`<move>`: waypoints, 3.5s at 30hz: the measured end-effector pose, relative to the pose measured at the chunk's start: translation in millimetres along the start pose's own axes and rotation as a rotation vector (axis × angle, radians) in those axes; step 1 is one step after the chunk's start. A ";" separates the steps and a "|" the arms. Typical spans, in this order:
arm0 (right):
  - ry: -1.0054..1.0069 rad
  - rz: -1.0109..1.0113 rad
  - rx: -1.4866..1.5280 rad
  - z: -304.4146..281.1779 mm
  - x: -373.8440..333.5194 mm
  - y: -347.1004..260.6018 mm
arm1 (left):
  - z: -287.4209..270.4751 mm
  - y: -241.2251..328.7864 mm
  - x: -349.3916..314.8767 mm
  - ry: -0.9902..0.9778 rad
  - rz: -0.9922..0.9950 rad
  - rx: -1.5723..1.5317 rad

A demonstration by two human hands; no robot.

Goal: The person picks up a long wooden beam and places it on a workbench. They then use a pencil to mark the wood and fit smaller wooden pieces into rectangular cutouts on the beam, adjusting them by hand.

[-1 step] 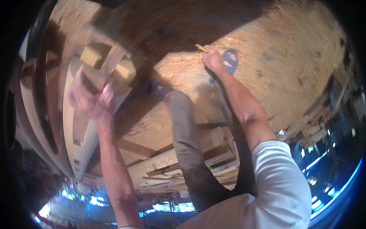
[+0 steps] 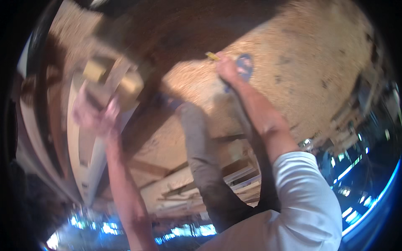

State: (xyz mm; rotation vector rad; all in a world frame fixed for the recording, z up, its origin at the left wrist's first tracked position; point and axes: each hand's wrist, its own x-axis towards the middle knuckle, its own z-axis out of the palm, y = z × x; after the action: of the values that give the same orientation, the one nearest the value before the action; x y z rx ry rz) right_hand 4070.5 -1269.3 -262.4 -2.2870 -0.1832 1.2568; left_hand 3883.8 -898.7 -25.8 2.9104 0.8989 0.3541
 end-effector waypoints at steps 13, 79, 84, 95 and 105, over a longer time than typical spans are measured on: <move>0.437 0.085 -0.166 -178.9 19.0 104.6 | 12.8 -15.3 -9.8 0.034 0.010 0.250; 1.118 0.070 -0.246 -418.1 187.9 236.6 | 47.9 42.6 3.1 0.126 0.122 0.280; 0.944 0.141 -0.200 -408.0 205.1 190.2 | 45.0 33.0 6.9 0.141 0.096 0.323; 1.037 -0.085 -0.029 -448.7 299.5 48.1 | 37.7 20.7 17.4 0.188 0.106 0.333; 1.173 -0.062 0.015 -478.1 359.0 89.9 | 18.4 23.9 19.5 0.146 0.084 0.385</move>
State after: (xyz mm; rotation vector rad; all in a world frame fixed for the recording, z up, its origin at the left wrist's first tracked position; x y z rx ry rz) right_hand 4651.6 -1398.4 -368.3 -2.5714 0.1772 -0.2378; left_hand 3916.9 -907.6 -36.4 3.3192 0.9607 0.4490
